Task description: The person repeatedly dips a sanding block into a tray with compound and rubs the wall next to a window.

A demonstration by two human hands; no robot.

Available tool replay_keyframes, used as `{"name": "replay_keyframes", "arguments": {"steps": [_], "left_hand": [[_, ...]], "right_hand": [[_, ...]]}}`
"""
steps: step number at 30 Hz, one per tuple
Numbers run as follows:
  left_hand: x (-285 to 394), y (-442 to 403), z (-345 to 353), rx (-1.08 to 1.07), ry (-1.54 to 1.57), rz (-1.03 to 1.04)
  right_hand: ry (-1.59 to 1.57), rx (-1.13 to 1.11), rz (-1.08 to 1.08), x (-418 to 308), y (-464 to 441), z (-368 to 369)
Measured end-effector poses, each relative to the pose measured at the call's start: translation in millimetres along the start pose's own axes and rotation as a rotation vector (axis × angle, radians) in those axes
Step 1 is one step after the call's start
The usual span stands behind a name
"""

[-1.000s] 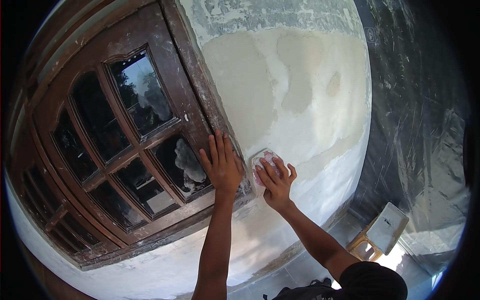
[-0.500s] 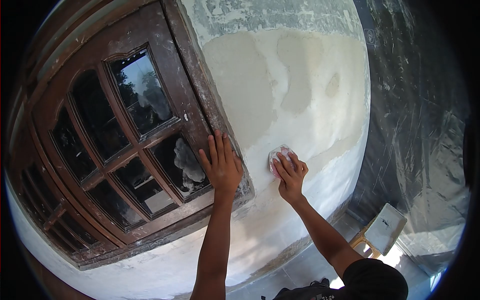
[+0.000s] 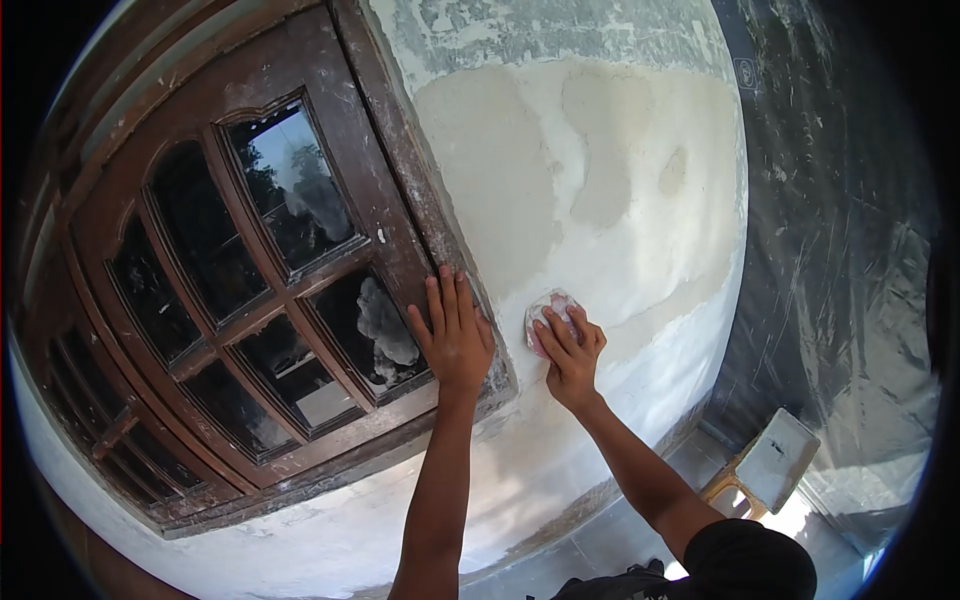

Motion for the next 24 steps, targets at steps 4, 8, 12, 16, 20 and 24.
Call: {"name": "replay_keyframes", "arguments": {"steps": [4, 8, 12, 16, 20, 24], "left_hand": [[2.3, -1.7, -1.5, 0.015, 0.012, 0.031], [1.3, 0.5, 1.2, -0.034, 0.030, 0.020], [0.6, 5.3, 2.1, -0.028, 0.063, 0.029], [-0.3, 12.8, 5.0, -0.034, 0.083, 0.042], [1.6, 15.2, 3.1, -0.077, 0.111, 0.044], [-1.1, 15.6, 5.2, -0.015, 0.107, 0.052]], "right_hand": [[-0.030, 0.017, 0.058, -4.1, 18.7, -18.2], [-0.032, 0.176, -0.032, -36.4, -77.6, -40.5], [-0.004, 0.160, -0.043, -47.8, -121.0, -23.0], [-0.016, 0.069, 0.012, -35.8, -46.5, 8.3], [0.077, -0.096, 0.005, -35.5, 35.5, 12.7], [-0.027, 0.117, -0.026, -57.2, -21.0, -25.0]]}}
Point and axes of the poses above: each hand's wrist, its own y-axis away from the middle knuckle, its own z-axis out of the palm, x = y × z, the point moved 8 cm from there along -y, towards the middle knuckle, and after that the axes turned 8 degrees about -x, right-handed, at the moved point
